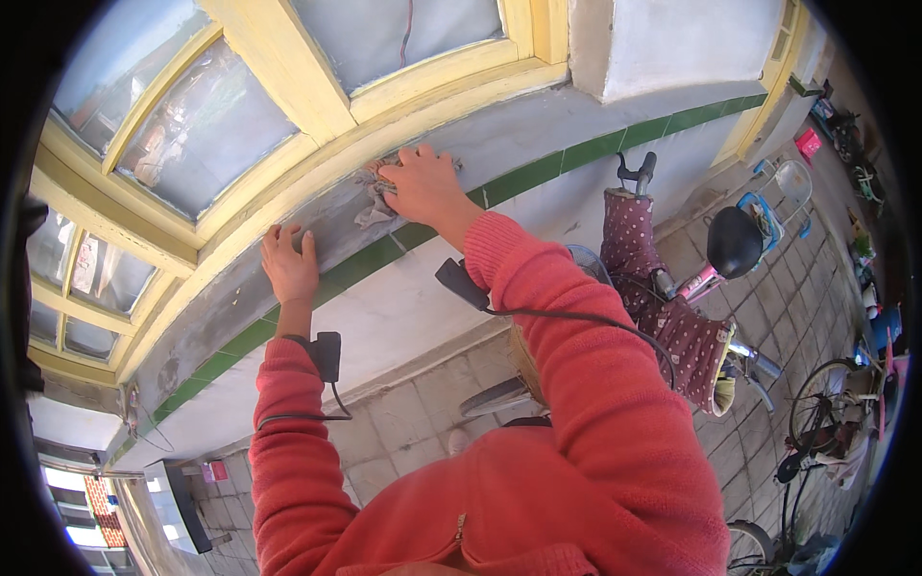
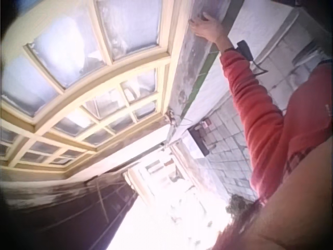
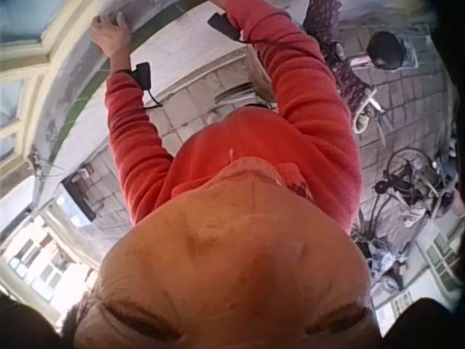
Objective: The person washes a cloth in a basin, then wipes a white table, a tiled wall ledge, and a glass door with the damp cloth. The person moves between locations in a courtyard and uses the same cloth throughout.
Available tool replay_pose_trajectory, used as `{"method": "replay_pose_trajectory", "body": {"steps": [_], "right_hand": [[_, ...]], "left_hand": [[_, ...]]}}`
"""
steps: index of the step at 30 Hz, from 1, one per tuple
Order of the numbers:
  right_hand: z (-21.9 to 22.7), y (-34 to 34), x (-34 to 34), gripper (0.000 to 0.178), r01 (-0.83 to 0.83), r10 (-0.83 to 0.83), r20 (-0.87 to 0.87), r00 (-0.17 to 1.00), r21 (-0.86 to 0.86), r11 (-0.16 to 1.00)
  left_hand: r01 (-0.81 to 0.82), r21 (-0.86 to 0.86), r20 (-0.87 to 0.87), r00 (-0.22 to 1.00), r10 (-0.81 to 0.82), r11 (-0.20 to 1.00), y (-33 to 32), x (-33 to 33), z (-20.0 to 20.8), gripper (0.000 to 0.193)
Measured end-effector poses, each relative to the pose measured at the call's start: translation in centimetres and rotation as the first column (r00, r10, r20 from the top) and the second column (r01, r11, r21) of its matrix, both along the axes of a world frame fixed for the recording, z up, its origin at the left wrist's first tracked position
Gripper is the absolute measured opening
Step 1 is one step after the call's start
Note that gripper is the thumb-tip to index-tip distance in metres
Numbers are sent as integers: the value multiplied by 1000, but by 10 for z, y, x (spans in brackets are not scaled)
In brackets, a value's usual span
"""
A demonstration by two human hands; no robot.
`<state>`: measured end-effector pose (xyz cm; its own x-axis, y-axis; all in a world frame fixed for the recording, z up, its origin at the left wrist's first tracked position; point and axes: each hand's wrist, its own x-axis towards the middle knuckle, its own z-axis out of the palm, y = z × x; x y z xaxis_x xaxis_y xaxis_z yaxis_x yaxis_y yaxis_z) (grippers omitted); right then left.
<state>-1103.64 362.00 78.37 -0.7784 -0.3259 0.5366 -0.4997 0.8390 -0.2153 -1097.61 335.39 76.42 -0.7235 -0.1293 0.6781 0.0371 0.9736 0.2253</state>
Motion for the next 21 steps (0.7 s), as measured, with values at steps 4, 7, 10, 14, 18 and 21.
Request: {"method": "replay_pose_trajectory", "body": {"steps": [4,7,10,14,18,21], "right_hand": [[-9,53,-26,31,-12,11,-11,1000,-82,997],[-8,126,-43,28,176,-176,-87,981,-10,984],[-3,212,-55,29,363,-359,-113,927,17,932],[-2,285,-56,29,589,-589,-90,803,-20,808],[-6,287,-49,27,629,-627,-52,777,49,776],[3,266,-53,26,376,-375,32,927,-85,923]], "left_hand": [[-6,-4,10,1000,6,1000,-1,-2,0,25],[7,-3,9,1000,-7,1000,-1,-4,0,23],[6,-5,20,1000,-6,1000,-1,-4,1,22],[-22,-24,20,1000,23,999,1,-4,2,21],[-29,-10,21,999,30,1000,2,-2,3,20],[-19,2,-1,1000,19,1000,3,-1,3,19]]}}
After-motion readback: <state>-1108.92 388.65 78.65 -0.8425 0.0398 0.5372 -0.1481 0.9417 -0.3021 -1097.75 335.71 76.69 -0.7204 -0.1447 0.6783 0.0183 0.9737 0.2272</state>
